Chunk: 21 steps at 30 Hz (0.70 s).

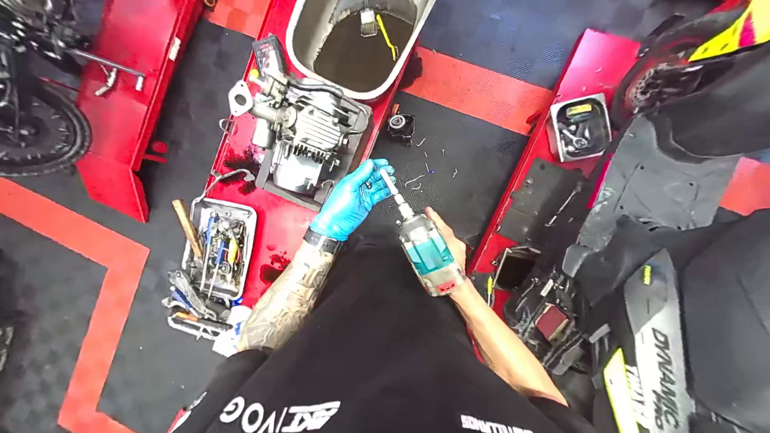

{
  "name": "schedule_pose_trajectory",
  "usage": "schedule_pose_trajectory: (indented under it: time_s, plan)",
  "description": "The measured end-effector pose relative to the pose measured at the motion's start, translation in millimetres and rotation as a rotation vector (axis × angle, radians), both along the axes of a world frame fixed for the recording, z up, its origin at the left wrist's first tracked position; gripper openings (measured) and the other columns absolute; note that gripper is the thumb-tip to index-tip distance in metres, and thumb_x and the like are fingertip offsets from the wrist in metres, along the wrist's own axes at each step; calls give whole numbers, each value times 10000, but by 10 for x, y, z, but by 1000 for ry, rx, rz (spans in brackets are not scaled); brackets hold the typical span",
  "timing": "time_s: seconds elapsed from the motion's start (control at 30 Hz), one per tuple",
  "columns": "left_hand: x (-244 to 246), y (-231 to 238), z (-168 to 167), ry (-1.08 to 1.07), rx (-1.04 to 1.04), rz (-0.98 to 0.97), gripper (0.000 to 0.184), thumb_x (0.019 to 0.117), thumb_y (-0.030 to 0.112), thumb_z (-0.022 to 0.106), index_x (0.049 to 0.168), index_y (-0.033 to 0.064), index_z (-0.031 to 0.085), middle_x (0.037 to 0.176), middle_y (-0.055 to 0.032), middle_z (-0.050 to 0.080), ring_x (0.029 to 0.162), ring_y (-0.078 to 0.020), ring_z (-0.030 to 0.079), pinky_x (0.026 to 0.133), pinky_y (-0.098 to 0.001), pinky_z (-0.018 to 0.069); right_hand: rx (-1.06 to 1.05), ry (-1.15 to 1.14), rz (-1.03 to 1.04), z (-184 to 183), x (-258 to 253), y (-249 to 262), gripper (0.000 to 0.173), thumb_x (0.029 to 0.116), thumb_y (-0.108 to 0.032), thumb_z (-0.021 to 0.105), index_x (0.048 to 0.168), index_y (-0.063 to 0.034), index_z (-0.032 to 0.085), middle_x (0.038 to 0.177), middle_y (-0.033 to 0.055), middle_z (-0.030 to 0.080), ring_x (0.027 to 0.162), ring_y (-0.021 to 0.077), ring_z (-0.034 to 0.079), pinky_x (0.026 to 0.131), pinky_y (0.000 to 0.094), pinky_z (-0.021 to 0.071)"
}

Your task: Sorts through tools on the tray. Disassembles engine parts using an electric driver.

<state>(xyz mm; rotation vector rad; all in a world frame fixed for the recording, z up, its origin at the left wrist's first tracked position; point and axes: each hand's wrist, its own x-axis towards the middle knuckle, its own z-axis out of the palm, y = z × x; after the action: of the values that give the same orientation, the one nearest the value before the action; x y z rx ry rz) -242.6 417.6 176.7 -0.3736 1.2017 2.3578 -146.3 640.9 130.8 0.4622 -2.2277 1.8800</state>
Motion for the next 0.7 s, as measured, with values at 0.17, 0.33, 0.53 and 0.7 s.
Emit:
schedule_pose_trajectory:
  time_s: [0.17, 0.33, 0.53, 0.7]
  plan:
    - [-188, 626, -12, -78, 9, 146, 368, 1131, 375, 327, 1195, 147, 609, 1001, 0, 663, 913, -101, 673, 861, -270, 583, -70, 14, 191, -156, -447, 624, 724, 916, -349, 770, 1422, 104, 520, 1288, 211, 686, 1167, 188, 690, 1043, 363, 565]
    - [-321, 902, 135, -57, -48, 162, 414, 1136, 382, 277, 1154, 136, 610, 1014, -22, 666, 950, -135, 679, 899, -317, 579, -127, -44, 295, -184, -763, 1046, 743, 944, -439, 707, 1445, 76, 514, 1282, 192, 695, 1163, 160, 689, 1043, 351, 561]
    - [-366, 892, 153, -9, -264, 200, 428, 1145, 295, 244, 1258, 69, 590, 1177, -100, 698, 1071, -200, 708, 967, -377, 586, -77, -143, 317, -204, -1098, 1203, 645, 893, -434, 744, 1277, 76, 652, 1122, 138, 758, 1035, 103, 726, 947, 311, 595]
    - [-482, 580, -20, -131, -368, 204, 447, 1145, 255, 244, 1244, 0, 598, 1147, -138, 713, 1023, -239, 730, 960, -406, 598, -45, -281, 438, -354, -1427, 1152, 602, 788, -225, 878, 1279, 44, 657, 1190, 75, 746, 1115, 77, 700, 1052, 290, 559]
